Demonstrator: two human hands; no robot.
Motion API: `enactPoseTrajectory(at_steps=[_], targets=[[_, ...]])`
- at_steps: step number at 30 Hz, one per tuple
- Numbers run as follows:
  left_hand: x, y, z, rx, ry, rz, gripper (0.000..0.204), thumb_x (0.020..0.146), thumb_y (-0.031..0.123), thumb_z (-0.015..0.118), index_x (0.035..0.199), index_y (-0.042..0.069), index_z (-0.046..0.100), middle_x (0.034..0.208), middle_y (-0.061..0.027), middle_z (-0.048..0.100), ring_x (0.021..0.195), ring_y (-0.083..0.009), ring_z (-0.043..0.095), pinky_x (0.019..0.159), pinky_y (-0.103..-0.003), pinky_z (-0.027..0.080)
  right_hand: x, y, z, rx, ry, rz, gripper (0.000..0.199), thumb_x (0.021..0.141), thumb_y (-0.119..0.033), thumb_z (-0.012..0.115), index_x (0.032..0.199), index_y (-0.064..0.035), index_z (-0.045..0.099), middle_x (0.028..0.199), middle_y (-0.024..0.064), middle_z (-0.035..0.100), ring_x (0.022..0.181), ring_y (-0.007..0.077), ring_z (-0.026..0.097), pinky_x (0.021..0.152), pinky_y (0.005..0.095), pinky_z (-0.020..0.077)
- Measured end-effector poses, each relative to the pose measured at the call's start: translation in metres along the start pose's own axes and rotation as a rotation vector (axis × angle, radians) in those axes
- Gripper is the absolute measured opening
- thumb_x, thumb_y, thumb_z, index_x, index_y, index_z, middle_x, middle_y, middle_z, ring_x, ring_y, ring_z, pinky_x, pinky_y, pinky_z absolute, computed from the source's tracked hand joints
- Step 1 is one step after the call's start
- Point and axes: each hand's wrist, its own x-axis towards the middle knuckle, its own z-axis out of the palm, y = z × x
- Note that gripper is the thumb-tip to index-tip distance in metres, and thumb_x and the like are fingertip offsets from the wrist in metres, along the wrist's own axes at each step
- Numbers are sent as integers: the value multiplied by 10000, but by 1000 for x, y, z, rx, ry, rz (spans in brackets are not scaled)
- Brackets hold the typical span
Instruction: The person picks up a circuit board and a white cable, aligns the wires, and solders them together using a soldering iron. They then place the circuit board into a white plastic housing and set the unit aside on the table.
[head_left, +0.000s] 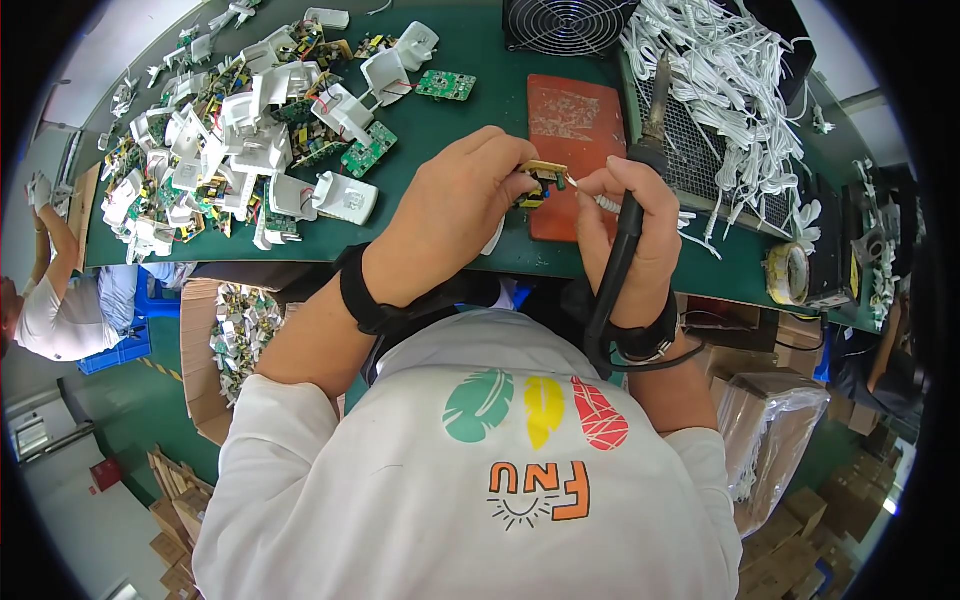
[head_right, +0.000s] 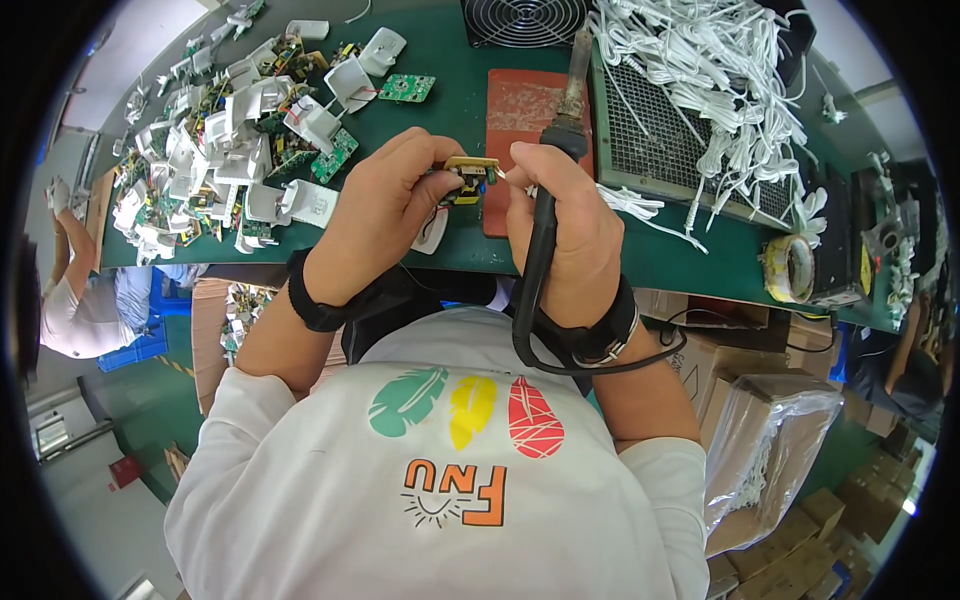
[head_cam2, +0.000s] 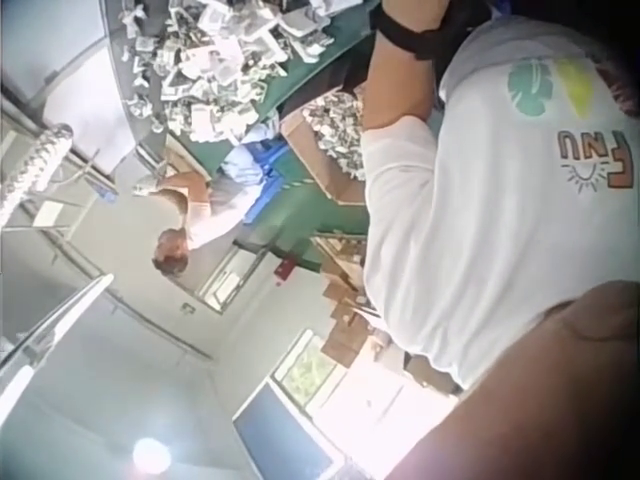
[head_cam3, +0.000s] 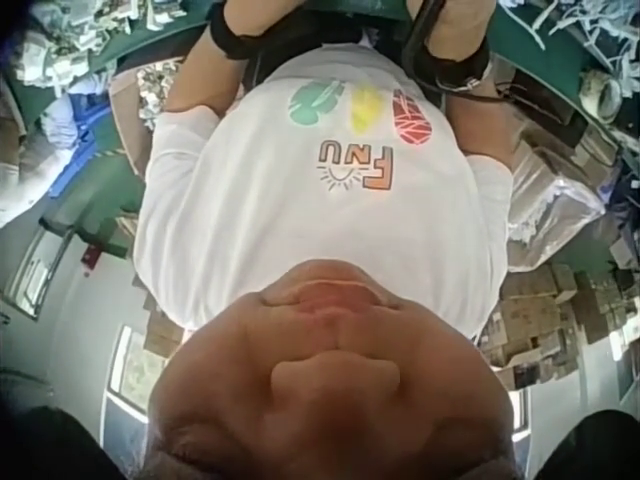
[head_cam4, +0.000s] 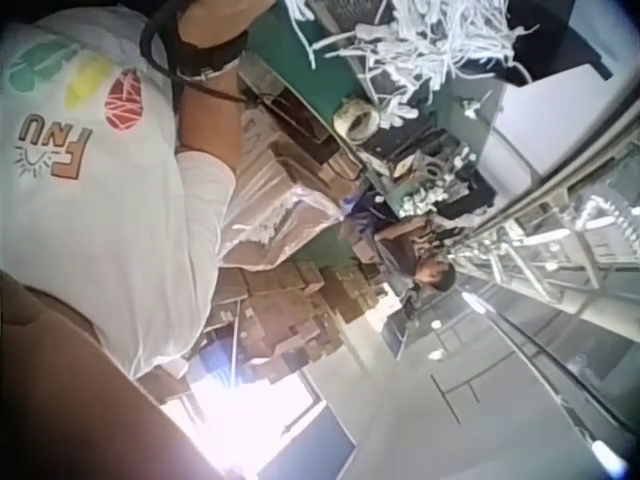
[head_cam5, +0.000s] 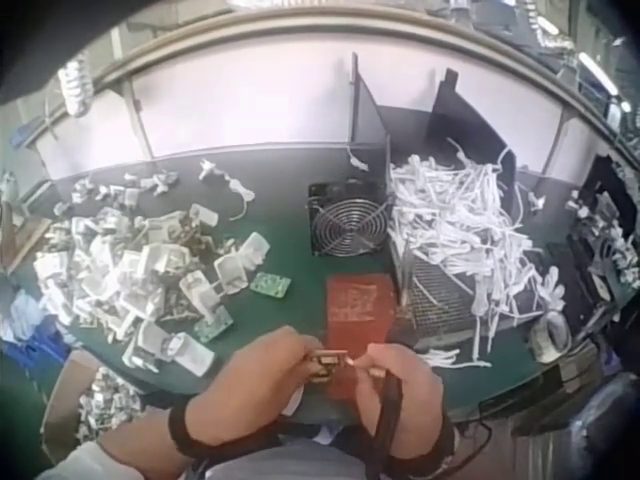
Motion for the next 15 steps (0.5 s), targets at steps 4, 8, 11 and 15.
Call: enactPoseTrajectory(at_steps=[4,8,11,15], targets=[[-1,3,0,19,-4,-2,159,766,17,613,912,34,553,795,-97,532,711,-275,539,609,-341,445,-1,2,-1,-17,-31,-30,475,745,113,607,1163,-41,443,898,78,594,822,138,604,648,214,498],[-2,3,0,46,-8,16,182,740,23,630,900,37,544,808,-100,538,741,-299,543,627,-362,454,-3,0,-2,-25,-58,49,482,743,115,609,1166,-41,437,898,81,594,822,139,603,674,228,501],[-2,3,0,52,-8,27,185,735,24,633,898,37,545,805,-99,538,741,-300,543,628,-364,454,-3,-2,-1,14,-59,88,482,744,115,608,1166,-39,434,900,86,593,829,139,604,705,240,506],[0,3,2,40,-8,29,178,730,27,636,886,38,550,793,-98,538,743,-300,544,626,-365,455,-1,-1,3,16,33,33,479,725,137,594,1152,-47,477,848,99,600,710,169,611,608,266,501]])
